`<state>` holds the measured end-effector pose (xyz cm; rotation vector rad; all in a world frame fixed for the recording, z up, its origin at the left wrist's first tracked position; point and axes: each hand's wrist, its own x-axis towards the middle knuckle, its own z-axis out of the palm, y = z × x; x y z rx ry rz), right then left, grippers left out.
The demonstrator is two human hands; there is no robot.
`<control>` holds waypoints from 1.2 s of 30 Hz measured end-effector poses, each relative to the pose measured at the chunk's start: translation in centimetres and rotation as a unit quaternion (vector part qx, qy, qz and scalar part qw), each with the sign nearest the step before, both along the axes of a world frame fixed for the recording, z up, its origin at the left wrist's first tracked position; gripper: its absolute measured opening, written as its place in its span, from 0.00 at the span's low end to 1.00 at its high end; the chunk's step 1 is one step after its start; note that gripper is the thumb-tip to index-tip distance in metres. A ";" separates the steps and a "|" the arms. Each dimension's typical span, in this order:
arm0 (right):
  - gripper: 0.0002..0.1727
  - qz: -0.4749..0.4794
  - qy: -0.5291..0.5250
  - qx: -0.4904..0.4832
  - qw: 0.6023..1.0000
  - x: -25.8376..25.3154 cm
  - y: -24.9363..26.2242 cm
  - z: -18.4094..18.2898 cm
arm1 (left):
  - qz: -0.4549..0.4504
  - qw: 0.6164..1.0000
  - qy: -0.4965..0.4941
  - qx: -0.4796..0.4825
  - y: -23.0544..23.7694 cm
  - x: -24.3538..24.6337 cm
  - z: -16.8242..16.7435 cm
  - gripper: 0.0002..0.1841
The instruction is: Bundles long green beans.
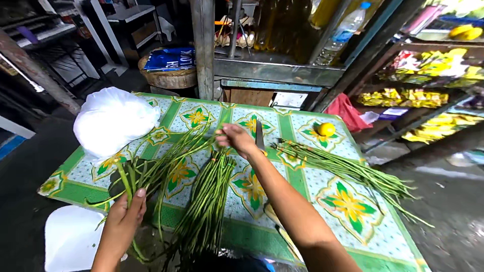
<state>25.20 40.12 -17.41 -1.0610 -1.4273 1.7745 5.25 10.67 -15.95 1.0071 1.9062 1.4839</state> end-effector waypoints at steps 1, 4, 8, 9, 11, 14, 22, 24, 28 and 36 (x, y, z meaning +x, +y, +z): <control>0.23 0.039 -0.036 0.001 0.999 -1.3 0.1 0.3 | 0.006 1.000 0.014 -0.012 -0.4 -0.1 0.1 0.13; 0.26 0.100 -0.142 0.074 0.982 -1.7 0.0 -0.1 | 0.031 0.994 0.080 -0.068 -2.5 -1.0 0.4 0.15; 0.18 0.083 -0.189 0.093 0.974 3.5 -0.9 -4.4 | 0.076 0.955 0.245 -0.146 -5.1 -2.1 3.8 0.24; 0.17 0.070 -0.199 0.075 0.975 4.9 -1.4 -5.8 | 0.090 0.944 0.283 -0.146 -5.2 -2.1 4.9 0.25; 0.16 0.038 -0.201 0.039 0.978 7.2 -2.7 -8.0 | 0.102 0.923 0.347 -0.129 -4.2 -1.3 6.8 0.26; 0.15 0.000 -0.175 0.007 0.984 9.8 -5.6 -9.7 | 0.029 0.922 0.374 -0.095 0.5 1.9 7.4 0.23; 0.15 -0.065 -0.156 0.012 0.986 15.7 -10.0 -10.1 | -0.184 0.895 0.259 -0.312 19.7 10.8 -7.3 0.36; 0.15 -0.091 -0.154 0.015 0.984 17.2 -10.3 -10.1 | -0.174 0.875 0.282 -0.354 21.5 11.1 -9.8 0.42; 0.14 -0.143 -0.133 0.023 0.980 18.7 -10.6 -9.7 | -0.215 0.896 0.179 -0.346 22.5 8.5 -7.9 0.29; 0.14 -0.076 0.047 0.127 0.988 13.2 -10.8 -3.4 | -0.302 0.934 -0.123 -0.150 19.6 8.7 4.4 0.04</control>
